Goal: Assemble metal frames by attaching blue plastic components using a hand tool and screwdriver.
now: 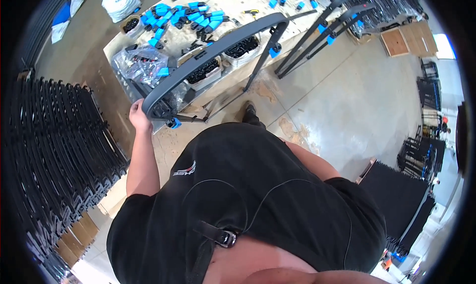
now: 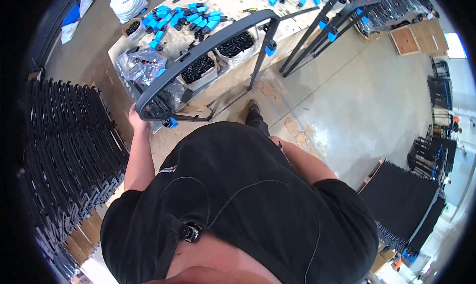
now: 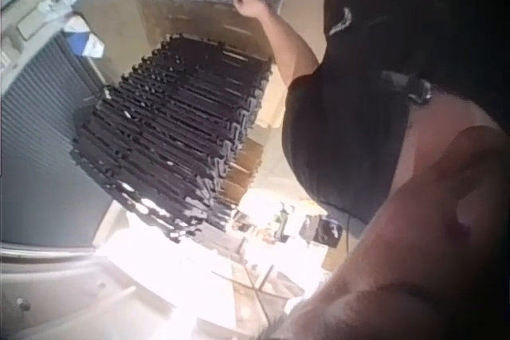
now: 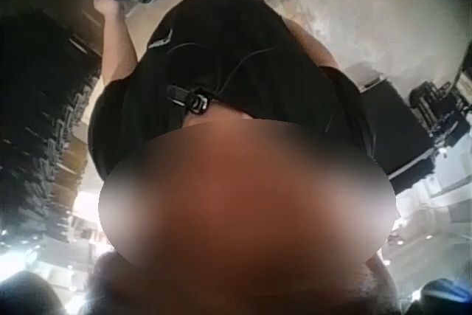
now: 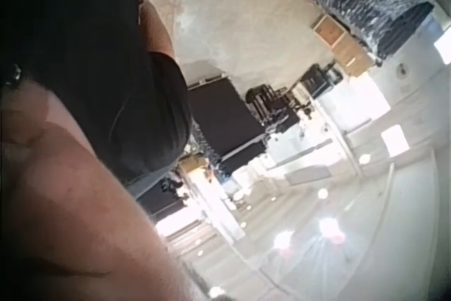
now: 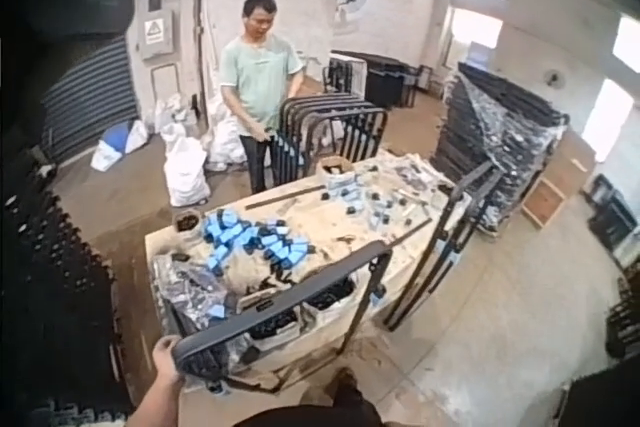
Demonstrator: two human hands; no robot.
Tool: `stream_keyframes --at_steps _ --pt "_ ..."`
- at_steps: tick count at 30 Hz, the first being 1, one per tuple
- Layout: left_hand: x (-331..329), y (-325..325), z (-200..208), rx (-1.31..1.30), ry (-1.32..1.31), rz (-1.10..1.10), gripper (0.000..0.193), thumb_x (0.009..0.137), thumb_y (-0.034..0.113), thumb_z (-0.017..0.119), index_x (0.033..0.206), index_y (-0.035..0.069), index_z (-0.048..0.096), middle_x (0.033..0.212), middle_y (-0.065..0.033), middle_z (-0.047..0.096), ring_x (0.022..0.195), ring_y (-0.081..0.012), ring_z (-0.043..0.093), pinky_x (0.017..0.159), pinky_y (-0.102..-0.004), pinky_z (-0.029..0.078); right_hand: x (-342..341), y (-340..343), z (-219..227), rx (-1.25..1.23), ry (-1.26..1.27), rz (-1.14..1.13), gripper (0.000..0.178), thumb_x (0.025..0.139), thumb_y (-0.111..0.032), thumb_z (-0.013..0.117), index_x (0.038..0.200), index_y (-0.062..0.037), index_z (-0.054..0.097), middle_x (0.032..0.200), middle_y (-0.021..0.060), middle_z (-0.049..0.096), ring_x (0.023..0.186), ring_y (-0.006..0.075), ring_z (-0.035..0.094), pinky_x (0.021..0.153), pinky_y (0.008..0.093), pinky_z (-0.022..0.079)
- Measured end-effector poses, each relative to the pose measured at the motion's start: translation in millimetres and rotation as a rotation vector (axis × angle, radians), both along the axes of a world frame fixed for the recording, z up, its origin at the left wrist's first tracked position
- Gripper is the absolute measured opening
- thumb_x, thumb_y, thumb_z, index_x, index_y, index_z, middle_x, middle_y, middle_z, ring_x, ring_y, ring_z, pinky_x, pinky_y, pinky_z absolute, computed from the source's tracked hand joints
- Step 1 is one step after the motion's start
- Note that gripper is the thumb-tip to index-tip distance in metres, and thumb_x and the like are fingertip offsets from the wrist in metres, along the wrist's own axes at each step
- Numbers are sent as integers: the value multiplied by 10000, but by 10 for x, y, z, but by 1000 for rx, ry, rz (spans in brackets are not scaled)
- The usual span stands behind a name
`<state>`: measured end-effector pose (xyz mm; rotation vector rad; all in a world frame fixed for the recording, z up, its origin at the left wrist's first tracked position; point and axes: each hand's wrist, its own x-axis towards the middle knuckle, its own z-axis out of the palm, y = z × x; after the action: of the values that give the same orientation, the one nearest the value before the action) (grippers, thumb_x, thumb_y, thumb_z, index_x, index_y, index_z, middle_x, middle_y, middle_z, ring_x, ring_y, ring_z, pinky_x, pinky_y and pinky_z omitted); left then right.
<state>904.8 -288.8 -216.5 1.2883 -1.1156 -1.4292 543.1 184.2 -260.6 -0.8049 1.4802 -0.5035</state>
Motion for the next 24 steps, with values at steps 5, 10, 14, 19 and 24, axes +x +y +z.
stream_keyframes --at_steps 5,10,14,19,24 --pt "113 129 230 18 -103 -1 212 976 161 676 1068 -30 690 939 -55 701 823 -124 645 755 -257 523 12 310 -35 51 -209 -144 443 902 -367 668 1196 -37 697 1103 107 734 969 258 706 929 358 534" --pt "252 302 388 34 -222 18 184 979 194 674 1027 17 692 821 5 660 671 -72 559 586 -230 423 -217 -129 425 117 -416 -142 230 887 -224 695 1054 -74 745 994 46 745 876 169 710 820 343 576" --pt "194 693 445 73 -269 108 150 967 168 657 866 59 633 711 13 597 599 -77 520 544 -240 389 -509 -397 365 254 -588 -222 237 896 -224 661 1066 -85 749 977 39 732 853 170 690 776 343 556" --pt "8 1040 381 152 -317 181 154 942 141 621 810 63 613 691 2 588 590 -84 511 549 -254 396 -1141 -397 -285 -164 -30 252 315 912 -368 635 1088 -129 741 950 52 699 764 191 634 678 379 488" --pt "-187 1336 248 290 -447 300 121 935 138 611 844 62 637 676 -15 584 570 -105 512 531 -264 403 -1594 -459 6 468 -339 -253 380 921 -392 647 1078 -54 720 967 87 717 801 212 683 707 368 529"
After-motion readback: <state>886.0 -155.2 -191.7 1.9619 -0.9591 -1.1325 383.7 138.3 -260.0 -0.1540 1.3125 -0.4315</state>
